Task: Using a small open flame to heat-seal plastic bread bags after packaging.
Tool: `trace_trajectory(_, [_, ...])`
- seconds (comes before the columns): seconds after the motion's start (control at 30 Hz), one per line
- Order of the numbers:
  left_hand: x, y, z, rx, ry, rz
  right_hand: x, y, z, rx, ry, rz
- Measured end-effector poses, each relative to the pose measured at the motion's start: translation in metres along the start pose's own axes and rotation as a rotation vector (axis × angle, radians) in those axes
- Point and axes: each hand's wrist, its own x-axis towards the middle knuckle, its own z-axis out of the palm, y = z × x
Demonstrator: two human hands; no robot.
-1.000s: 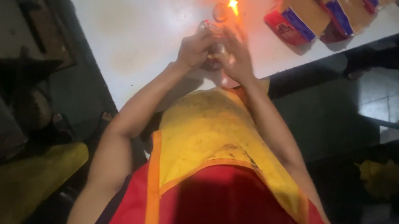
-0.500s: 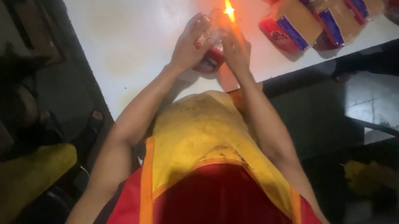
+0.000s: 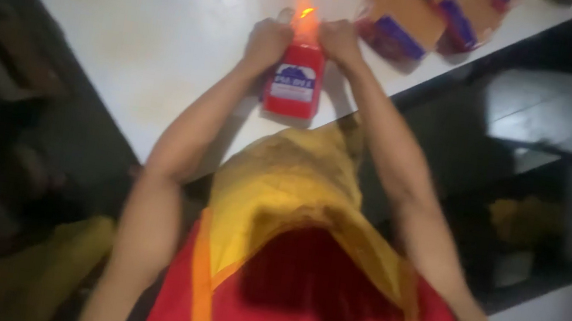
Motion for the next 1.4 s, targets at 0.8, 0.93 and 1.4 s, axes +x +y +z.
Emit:
trace_trajectory(0.8, [-0.038, 0.061, -0.049, -0.15, 0.059, -0.235, -0.022, -0.069, -0.095, 0.87, 0.047, 0.306])
trace_trajectory(0.93, [-0.065, 0.053, -0.049, -0.215, 0.213, -0.192, -0.044, -0.104, -0.124, 0.853, 0.252, 0.264])
trace_trajectory(1.4, [-0.153, 0.047, -0.026, -0.523, 0.362, 0.222, -0.147, -0.158, -0.105, 1.544, 0.347, 0.475])
